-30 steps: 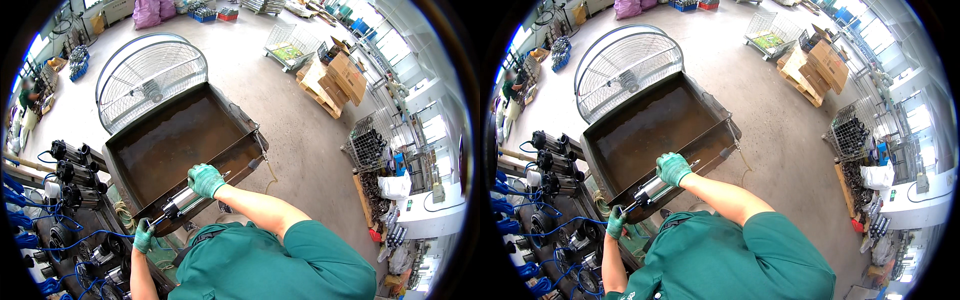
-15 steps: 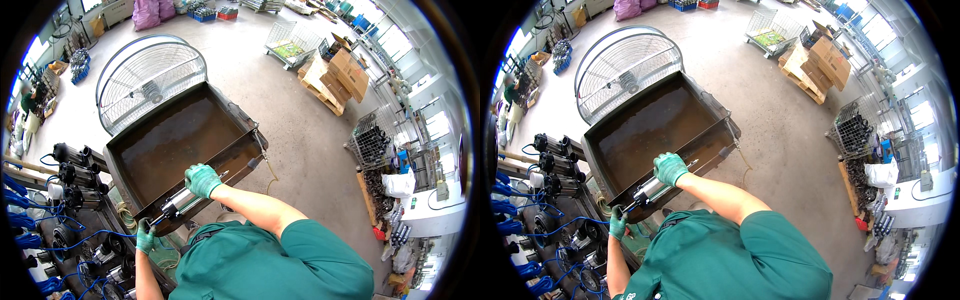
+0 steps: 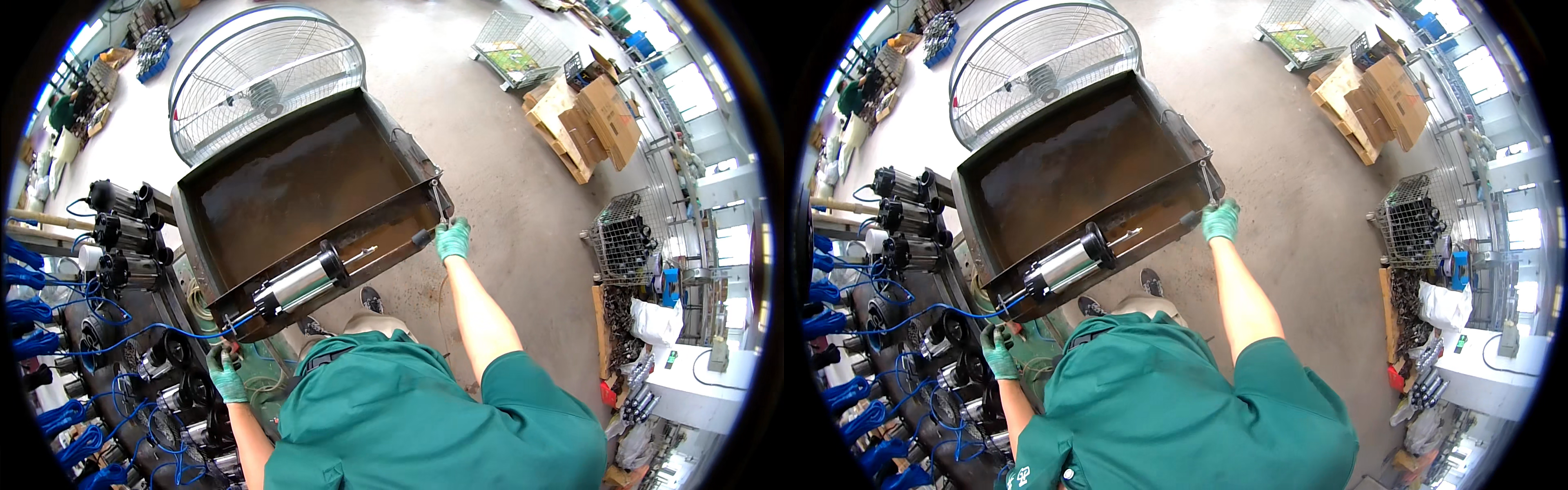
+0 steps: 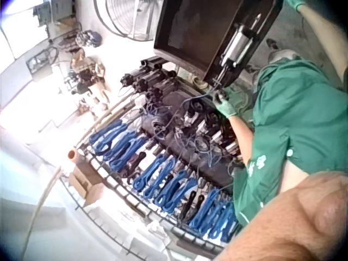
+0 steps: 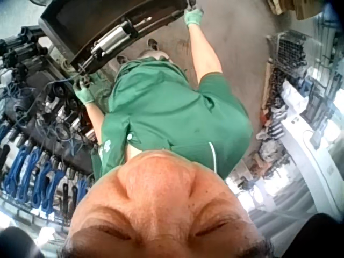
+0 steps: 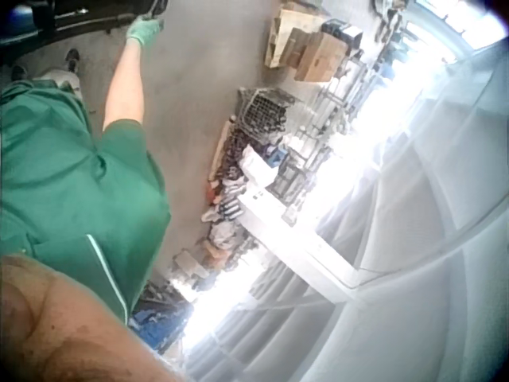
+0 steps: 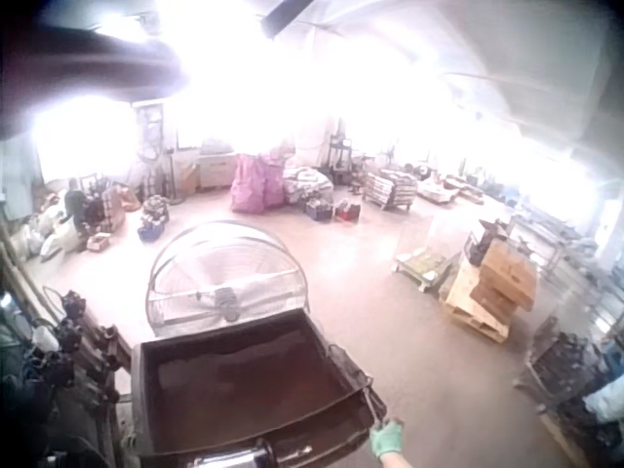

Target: The person repeatedly picks up cylindrical motors from a rack, connects a blue cable to each one, and submerges them into a water-filled metal tray to test their operation. The person handles the motors one at a time, connecting and disconnecting the cable while observing the motor's performance in the water.

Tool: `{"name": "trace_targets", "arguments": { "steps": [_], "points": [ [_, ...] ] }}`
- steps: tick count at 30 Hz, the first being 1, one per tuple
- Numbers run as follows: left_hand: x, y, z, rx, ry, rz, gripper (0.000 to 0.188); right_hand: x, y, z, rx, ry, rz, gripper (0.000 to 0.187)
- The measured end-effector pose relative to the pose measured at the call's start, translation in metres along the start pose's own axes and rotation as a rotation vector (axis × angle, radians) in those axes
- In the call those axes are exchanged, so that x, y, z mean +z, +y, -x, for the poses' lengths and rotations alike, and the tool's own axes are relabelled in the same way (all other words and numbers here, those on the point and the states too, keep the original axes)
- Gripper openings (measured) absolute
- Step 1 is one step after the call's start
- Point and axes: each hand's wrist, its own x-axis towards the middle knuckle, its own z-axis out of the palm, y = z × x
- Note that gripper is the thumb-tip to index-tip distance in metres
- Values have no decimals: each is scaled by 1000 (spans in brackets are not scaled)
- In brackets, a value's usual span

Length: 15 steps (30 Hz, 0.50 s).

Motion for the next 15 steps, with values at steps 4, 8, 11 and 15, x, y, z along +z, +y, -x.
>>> {"name": "trace_targets", "arguments": {
  "steps": [4,8,11,15],
  "points": [
    [28,37,17,43,-23,-15,24,-13,2,-21,265,-372,-170,48],
    [56,83,23,142,-70,-3,24,-42,-38,-37,798,-956,-1078,21],
    [60,99,29,69,-65,82,25,-59,-98,5,564,-1025,-1213,13],
    [118,187,42,220,-210,153,31,-88,-167,101,-67,-1127,-1004,15]
  ]
}}
